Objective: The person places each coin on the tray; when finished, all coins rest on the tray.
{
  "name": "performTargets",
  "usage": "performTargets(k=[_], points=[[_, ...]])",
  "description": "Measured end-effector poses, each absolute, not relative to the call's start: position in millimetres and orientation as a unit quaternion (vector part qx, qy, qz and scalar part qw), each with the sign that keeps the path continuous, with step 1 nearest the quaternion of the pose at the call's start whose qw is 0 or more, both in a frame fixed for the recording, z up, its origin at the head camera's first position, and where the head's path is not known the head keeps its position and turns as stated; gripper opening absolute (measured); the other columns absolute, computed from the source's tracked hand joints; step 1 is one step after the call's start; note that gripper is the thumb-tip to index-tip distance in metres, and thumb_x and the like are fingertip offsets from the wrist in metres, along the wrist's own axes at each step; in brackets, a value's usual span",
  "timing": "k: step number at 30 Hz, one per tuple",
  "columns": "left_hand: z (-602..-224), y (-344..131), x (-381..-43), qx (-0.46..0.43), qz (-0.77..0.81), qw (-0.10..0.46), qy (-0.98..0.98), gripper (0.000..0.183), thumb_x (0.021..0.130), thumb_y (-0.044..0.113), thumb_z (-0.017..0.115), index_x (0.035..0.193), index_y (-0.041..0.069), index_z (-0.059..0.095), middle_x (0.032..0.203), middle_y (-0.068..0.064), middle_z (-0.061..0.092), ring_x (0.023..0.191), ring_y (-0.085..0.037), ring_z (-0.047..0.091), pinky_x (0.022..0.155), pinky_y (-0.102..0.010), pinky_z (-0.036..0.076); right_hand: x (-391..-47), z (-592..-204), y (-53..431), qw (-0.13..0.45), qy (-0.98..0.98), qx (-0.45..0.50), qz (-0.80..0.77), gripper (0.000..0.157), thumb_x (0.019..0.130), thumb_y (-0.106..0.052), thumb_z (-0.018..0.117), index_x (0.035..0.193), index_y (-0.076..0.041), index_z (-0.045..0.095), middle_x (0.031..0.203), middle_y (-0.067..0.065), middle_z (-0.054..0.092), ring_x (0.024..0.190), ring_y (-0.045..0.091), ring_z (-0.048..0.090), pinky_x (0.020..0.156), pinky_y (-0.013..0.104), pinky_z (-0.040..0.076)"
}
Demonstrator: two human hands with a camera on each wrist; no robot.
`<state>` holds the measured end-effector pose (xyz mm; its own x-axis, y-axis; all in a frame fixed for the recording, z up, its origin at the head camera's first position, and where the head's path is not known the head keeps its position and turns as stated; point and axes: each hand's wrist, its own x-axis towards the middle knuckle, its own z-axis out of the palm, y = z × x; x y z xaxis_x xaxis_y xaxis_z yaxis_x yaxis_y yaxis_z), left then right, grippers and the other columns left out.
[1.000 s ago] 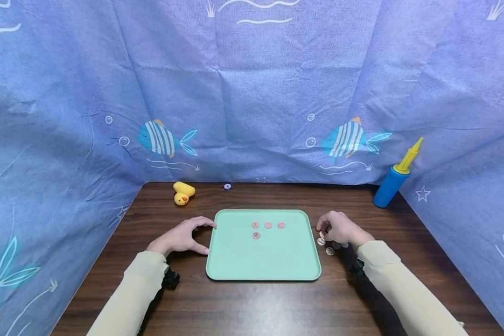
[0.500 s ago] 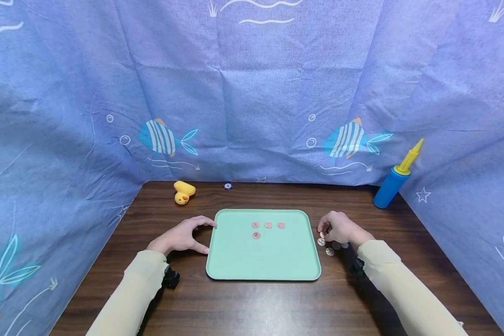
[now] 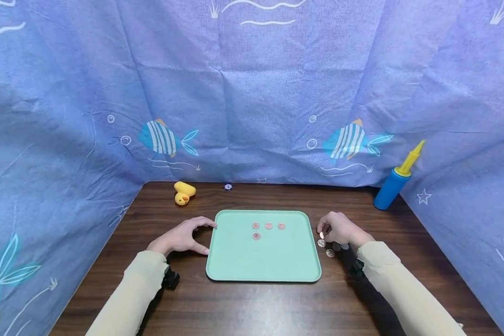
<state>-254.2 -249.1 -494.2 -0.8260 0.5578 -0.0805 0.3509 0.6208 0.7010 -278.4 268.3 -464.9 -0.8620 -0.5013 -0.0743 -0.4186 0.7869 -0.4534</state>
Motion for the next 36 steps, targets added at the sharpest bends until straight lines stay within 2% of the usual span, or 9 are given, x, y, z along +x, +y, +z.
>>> performTargets(k=[12, 16, 20, 25, 28, 36], points=[[-493.7, -248.5, -256.6, 0.243, 0.354, 0.156, 0.890, 0.075, 0.080, 0.041, 0.093, 0.145, 0.021, 0.060, 0.152, -0.006, 0.054, 0.143, -0.033, 0.047, 0.118, -0.057, 0.040, -281.0, -464.1, 269.7, 0.061, 0.934, -0.269, -0.226, 0.019, 0.077, 0.010, 0.079, 0.083, -0.008, 0.075, 0.074, -0.002, 0.070, 0.067, 0.007, 0.063, 0.061, 0.026, 0.054], [-493.4, -248.5, -256.3, 0.243, 0.357, 0.156, 0.888, 0.075, 0.080, 0.040, 0.093, 0.145, 0.021, 0.061, 0.152, -0.006, 0.054, 0.143, -0.033, 0.047, 0.118, -0.057, 0.039, -281.6, -460.7, 269.9, 0.058, 0.935, -0.263, -0.230, 0.020, 0.078, 0.011, 0.080, 0.085, -0.008, 0.075, 0.077, -0.001, 0.072, 0.070, 0.009, 0.065, 0.064, 0.029, 0.056], [-493.8, -248.7, -256.0, 0.247, 0.356, 0.154, 0.888, 0.075, 0.080, 0.041, 0.093, 0.145, 0.021, 0.061, 0.152, -0.006, 0.054, 0.143, -0.033, 0.047, 0.118, -0.057, 0.039, -282.4, -457.2, 270.9, 0.061, 0.936, -0.242, -0.249, 0.016, 0.082, 0.007, 0.080, 0.088, -0.007, 0.077, 0.080, -0.001, 0.072, 0.073, 0.012, 0.067, 0.067, 0.031, 0.057], [-494.2, -248.2, -256.3, 0.244, 0.356, 0.155, 0.889, 0.075, 0.079, 0.040, 0.094, 0.145, 0.022, 0.061, 0.152, -0.005, 0.054, 0.144, -0.032, 0.046, 0.119, -0.056, 0.039, -281.7, -453.9, 271.1, 0.049, 0.928, -0.229, -0.290, 0.006, 0.088, 0.001, 0.079, 0.091, -0.005, 0.077, 0.080, -0.001, 0.071, 0.072, 0.011, 0.064, 0.067, 0.029, 0.057], [-494.3, -247.9, -256.3, 0.244, 0.354, 0.154, 0.889, 0.075, 0.079, 0.040, 0.094, 0.144, 0.021, 0.061, 0.152, -0.005, 0.054, 0.144, -0.033, 0.046, 0.119, -0.056, 0.039, -280.8, -451.5, 270.1, 0.044, 0.920, -0.228, -0.315, 0.006, 0.088, -0.001, 0.080, 0.093, -0.004, 0.077, 0.082, 0.002, 0.072, 0.074, 0.013, 0.064, 0.069, 0.028, 0.057], [-495.9, -248.7, -254.9, 0.240, 0.354, 0.156, 0.890, 0.075, 0.080, 0.042, 0.093, 0.145, 0.023, 0.061, 0.153, -0.005, 0.053, 0.143, -0.033, 0.047, 0.118, -0.056, 0.040, -279.8, -449.9, 255.8, 0.072, 0.903, -0.211, -0.367, 0.008, 0.090, -0.004, 0.082, 0.096, -0.005, 0.077, 0.085, 0.004, 0.072, 0.079, 0.016, 0.065, 0.072, 0.029, 0.057]])
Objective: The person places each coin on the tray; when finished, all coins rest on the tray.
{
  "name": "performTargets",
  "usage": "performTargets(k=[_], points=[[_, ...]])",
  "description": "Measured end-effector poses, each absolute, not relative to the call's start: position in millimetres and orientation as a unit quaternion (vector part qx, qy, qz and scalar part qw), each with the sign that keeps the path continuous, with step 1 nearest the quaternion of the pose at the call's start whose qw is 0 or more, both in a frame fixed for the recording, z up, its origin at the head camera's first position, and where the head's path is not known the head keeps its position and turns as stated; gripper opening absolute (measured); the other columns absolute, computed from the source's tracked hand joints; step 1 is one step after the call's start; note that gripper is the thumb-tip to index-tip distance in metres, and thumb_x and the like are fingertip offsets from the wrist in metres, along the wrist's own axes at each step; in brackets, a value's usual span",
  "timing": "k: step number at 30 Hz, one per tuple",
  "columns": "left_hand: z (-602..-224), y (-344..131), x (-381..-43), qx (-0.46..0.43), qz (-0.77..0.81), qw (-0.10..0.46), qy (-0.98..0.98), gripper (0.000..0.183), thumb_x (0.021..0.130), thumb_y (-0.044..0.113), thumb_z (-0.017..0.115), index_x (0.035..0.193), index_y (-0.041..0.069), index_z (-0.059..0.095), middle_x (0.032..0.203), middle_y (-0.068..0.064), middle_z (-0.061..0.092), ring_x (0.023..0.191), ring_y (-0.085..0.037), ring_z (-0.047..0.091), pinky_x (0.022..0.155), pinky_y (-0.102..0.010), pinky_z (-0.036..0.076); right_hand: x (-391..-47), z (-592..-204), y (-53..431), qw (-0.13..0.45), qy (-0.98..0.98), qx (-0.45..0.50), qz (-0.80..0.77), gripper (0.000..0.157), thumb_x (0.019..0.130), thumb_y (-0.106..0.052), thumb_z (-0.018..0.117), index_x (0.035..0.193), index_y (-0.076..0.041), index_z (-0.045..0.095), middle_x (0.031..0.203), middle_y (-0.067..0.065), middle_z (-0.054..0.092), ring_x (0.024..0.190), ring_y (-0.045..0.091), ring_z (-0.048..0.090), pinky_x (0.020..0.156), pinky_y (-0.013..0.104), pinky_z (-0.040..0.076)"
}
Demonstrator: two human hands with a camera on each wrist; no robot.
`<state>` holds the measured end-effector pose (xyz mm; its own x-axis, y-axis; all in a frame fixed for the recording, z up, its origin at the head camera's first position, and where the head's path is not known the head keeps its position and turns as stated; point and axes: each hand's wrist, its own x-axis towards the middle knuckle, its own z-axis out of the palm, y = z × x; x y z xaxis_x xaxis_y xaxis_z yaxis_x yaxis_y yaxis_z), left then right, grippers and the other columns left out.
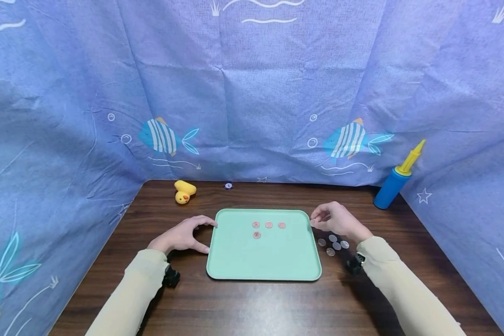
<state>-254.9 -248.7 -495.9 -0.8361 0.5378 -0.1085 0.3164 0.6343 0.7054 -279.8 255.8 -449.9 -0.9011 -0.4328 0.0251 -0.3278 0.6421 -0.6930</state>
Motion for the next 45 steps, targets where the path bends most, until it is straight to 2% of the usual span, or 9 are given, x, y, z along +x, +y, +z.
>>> performTargets(k=[12, 24, 30, 36, 41, 45], points=[[-496.0, -249.6, -254.1, 0.244, 0.351, 0.153, 0.891, 0.075, 0.081, 0.042, 0.092, 0.146, 0.021, 0.060, 0.154, -0.008, 0.052, 0.143, -0.035, 0.047, 0.117, -0.058, 0.040, -280.8, -455.2, 208.0, 0.090, 0.884, -0.255, -0.381, 0.007, 0.089, -0.003, 0.082, 0.095, -0.003, 0.077, 0.083, 0.003, 0.073, 0.076, 0.014, 0.066, 0.067, 0.025, 0.056], [-495.6, -249.8, -253.9, 0.246, 0.352, 0.151, 0.890, 0.074, 0.081, 0.041, 0.092, 0.145, 0.021, 0.061, 0.153, -0.007, 0.054, 0.142, -0.035, 0.048, 0.117, -0.058, 0.040, -276.1, -461.4, 168.5, 0.115, 0.878, -0.282, -0.370, 0.006, 0.089, -0.002, 0.082, 0.093, -0.005, 0.080, 0.083, 0.004, 0.074, 0.082, 0.015, 0.065, 0.079, 0.028, 0.060], [-495.8, -249.1, -254.3, 0.242, 0.353, 0.153, 0.891, 0.075, 0.080, 0.041, 0.093, 0.145, 0.022, 0.061, 0.153, -0.005, 0.054, 0.142, -0.033, 0.048, 0.117, -0.056, 0.040, -274.5, -466.0, 155.4, 0.103, 0.872, -0.319, -0.356, 0.004, 0.088, 0.000, 0.081, 0.089, -0.002, 0.078, 0.080, 0.006, 0.073, 0.078, 0.012, 0.065, 0.077, 0.024, 0.060], [-495.5, -248.4, -254.0, 0.245, 0.352, 0.153, 0.890, 0.075, 0.080, 0.041, 0.093, 0.145, 0.021, 0.061, 0.152, -0.006, 0.054, 0.142, -0.033, 0.048, 0.117, -0.057, 0.040, -272.9, -470.3, 146.9, 0.086, 0.875, -0.330, -0.343, 0.004, 0.088, 0.000, 0.081, 0.086, -0.003, 0.078, 0.078, 0.004, 0.072, 0.075, 0.008, 0.066, 0.073, 0.022, 0.057], [-494.7, -248.2, -253.6, 0.243, 0.354, 0.154, 0.890, 0.075, 0.080, 0.040, 0.093, 0.145, 0.021, 0.061, 0.153, -0.007, 0.053, 0.142, -0.034, 0.048, 0.117, -0.057, 0.040, -271.3, -470.6, 141.2, 0.074, 0.891, -0.322, -0.312, 0.003, 0.090, -0.005, 0.082, 0.087, -0.006, 0.081, 0.081, 0.000, 0.075, 0.076, 0.007, 0.067, 0.073, 0.024, 0.055], [-494.4, -248.3, -254.2, 0.243, 0.351, 0.153, 0.891, 0.075, 0.081, 0.040, 0.093, 0.145, 0.020, 0.061, 0.153, -0.007, 0.053, 0.143, -0.035, 0.047, 0.117, -0.057, 0.040, -271.1, -471.4, 138.4, 0.066, 0.893, -0.331, -0.298, 0.002, 0.090, -0.005, 0.083, 0.089, -0.005, 0.081, 0.085, 0.002, 0.077, 0.079, 0.010, 0.069, 0.073, 0.024, 0.056]])
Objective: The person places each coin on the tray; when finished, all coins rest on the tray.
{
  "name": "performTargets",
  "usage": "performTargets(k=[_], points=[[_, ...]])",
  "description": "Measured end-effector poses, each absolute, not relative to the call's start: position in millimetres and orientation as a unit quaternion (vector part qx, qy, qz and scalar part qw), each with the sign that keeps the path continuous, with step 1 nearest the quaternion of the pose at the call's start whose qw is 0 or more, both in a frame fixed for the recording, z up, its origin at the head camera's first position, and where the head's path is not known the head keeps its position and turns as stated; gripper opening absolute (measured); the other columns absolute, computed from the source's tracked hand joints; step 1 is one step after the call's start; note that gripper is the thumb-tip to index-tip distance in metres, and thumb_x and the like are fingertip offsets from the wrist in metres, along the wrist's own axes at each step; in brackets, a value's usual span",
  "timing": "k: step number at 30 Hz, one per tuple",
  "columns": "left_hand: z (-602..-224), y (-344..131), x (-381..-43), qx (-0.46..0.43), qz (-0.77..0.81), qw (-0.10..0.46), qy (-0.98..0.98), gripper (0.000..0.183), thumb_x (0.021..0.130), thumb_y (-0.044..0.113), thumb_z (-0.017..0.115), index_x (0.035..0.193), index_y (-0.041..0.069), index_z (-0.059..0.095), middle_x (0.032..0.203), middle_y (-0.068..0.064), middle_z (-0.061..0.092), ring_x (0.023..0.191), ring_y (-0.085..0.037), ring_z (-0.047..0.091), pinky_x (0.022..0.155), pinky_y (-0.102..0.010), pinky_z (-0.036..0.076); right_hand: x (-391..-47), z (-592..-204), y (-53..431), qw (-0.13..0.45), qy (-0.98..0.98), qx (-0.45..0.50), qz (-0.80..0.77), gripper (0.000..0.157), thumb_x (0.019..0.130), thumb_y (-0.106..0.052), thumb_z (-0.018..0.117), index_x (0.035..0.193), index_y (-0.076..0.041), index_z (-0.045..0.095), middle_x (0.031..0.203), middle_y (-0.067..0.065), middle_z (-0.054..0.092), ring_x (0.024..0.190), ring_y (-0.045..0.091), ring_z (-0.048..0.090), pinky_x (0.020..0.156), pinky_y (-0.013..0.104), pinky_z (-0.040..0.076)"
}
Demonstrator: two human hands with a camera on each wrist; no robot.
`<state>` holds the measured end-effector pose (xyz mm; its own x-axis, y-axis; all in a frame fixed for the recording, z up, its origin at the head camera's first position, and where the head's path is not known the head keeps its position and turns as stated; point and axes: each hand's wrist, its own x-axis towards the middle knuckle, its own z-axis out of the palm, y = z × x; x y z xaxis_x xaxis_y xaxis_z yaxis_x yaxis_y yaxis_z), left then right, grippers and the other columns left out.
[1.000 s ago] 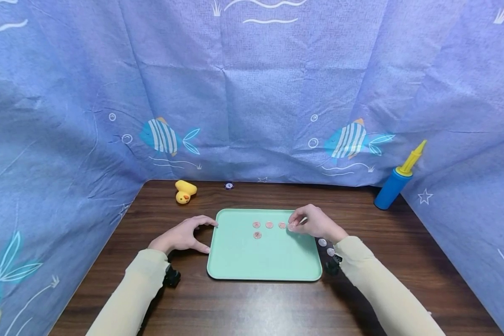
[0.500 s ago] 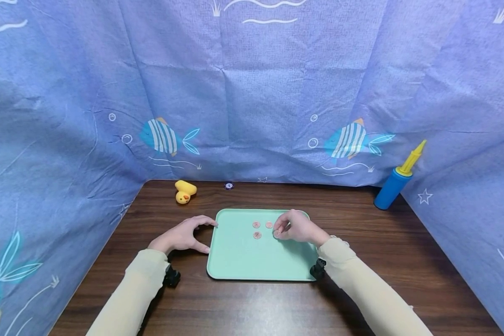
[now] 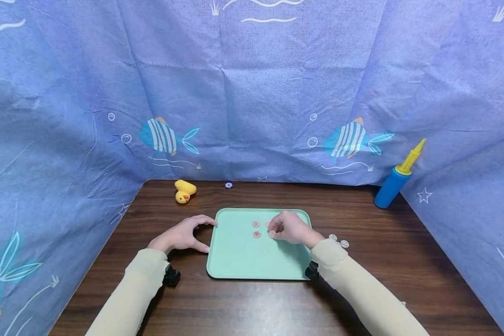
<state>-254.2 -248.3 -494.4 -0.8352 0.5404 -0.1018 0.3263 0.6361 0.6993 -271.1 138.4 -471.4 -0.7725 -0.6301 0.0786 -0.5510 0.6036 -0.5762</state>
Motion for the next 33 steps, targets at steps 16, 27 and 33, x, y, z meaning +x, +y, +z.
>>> performTargets(k=[16, 27, 33], points=[[-494.7, -248.2, -255.2, 0.238, 0.356, 0.160, 0.889, 0.075, 0.080, 0.038, 0.093, 0.145, 0.020, 0.060, 0.153, -0.005, 0.053, 0.144, -0.032, 0.046, 0.119, -0.055, 0.039, -269.5, -475.0, 132.5, 0.063, 0.901, -0.321, -0.286, 0.004, 0.089, -0.001, 0.082, 0.090, -0.006, 0.081, 0.085, 0.003, 0.077, 0.078, 0.007, 0.069, 0.071, 0.026, 0.058], [-494.5, -247.9, -254.6, 0.234, 0.355, 0.160, 0.891, 0.075, 0.080, 0.038, 0.094, 0.145, 0.020, 0.061, 0.153, -0.006, 0.053, 0.144, -0.034, 0.046, 0.119, -0.057, 0.038, -272.8, -476.0, 131.7, 0.072, 0.904, -0.314, -0.280, 0.003, 0.088, -0.003, 0.083, 0.089, -0.004, 0.080, 0.086, 0.002, 0.077, 0.079, 0.009, 0.069, 0.072, 0.026, 0.058], [-494.0, -247.3, -254.0, 0.228, 0.354, 0.162, 0.893, 0.075, 0.079, 0.039, 0.094, 0.145, 0.022, 0.061, 0.153, -0.006, 0.053, 0.144, -0.033, 0.046, 0.119, -0.056, 0.038, -273.7, -477.4, 134.6, 0.076, 0.903, -0.313, -0.283, 0.005, 0.089, -0.004, 0.083, 0.092, -0.007, 0.080, 0.088, 0.001, 0.076, 0.081, 0.010, 0.070, 0.073, 0.028, 0.058]])
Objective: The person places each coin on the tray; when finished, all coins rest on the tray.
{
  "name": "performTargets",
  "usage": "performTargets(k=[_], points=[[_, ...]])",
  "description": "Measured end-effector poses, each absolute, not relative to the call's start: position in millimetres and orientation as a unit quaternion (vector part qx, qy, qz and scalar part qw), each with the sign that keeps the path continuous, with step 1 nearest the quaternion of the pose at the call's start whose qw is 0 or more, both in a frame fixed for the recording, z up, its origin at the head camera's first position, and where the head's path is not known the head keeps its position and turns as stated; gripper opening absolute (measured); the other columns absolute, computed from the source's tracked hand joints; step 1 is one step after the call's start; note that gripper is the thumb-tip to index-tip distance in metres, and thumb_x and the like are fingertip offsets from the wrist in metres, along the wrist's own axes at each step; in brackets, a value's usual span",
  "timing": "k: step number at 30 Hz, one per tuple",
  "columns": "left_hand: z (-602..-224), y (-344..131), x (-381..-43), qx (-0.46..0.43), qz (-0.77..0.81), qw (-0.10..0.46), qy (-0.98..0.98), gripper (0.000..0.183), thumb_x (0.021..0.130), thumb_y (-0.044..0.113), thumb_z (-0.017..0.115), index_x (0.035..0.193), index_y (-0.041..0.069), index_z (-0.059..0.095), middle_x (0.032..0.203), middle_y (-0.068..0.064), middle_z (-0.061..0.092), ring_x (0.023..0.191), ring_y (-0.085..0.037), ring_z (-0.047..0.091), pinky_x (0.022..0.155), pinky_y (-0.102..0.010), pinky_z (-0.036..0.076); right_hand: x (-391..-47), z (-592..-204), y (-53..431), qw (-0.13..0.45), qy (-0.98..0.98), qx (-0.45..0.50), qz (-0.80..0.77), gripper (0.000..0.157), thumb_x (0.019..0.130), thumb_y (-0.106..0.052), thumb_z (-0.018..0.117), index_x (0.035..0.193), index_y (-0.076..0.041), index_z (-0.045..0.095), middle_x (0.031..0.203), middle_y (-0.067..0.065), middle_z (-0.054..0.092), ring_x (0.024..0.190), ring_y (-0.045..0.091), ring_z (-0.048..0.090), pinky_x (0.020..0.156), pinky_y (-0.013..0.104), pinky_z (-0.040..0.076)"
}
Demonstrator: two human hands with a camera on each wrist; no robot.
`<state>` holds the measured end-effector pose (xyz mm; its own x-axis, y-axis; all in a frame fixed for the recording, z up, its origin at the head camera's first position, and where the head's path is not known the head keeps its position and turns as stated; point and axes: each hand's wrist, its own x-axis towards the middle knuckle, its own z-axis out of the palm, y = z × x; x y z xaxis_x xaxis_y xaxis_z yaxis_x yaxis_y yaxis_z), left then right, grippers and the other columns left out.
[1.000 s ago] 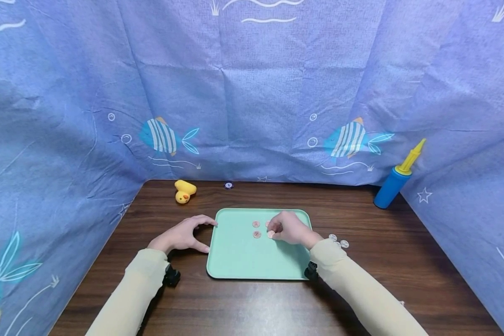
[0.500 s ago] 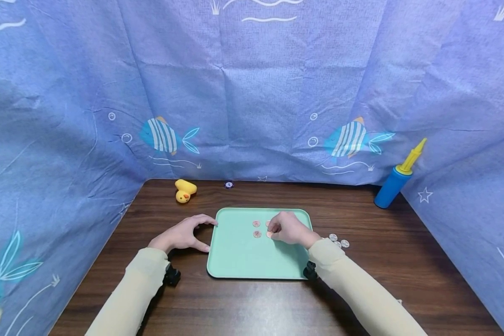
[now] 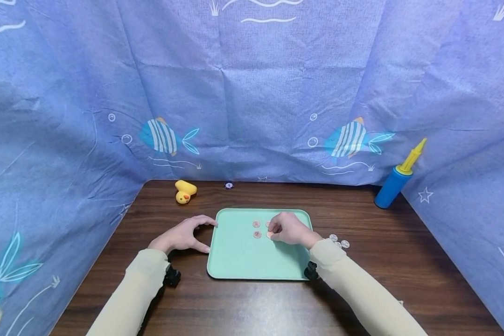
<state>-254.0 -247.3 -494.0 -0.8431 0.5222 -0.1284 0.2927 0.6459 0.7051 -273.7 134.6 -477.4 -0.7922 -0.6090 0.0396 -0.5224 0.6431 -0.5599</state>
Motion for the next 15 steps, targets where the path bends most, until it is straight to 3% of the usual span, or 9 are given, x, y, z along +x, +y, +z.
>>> performTargets(k=[15], points=[[-495.4, -248.4, -255.0, 0.233, 0.358, 0.162, 0.889, 0.075, 0.080, 0.039, 0.094, 0.144, 0.022, 0.061, 0.153, -0.005, 0.053, 0.143, -0.033, 0.046, 0.119, -0.057, 0.038, -277.7, -465.8, 176.5, 0.069, 0.918, -0.271, -0.282, 0.010, 0.087, -0.008, 0.084, 0.096, -0.010, 0.080, 0.086, -0.005, 0.073, 0.081, 0.008, 0.068, 0.073, 0.031, 0.058]])
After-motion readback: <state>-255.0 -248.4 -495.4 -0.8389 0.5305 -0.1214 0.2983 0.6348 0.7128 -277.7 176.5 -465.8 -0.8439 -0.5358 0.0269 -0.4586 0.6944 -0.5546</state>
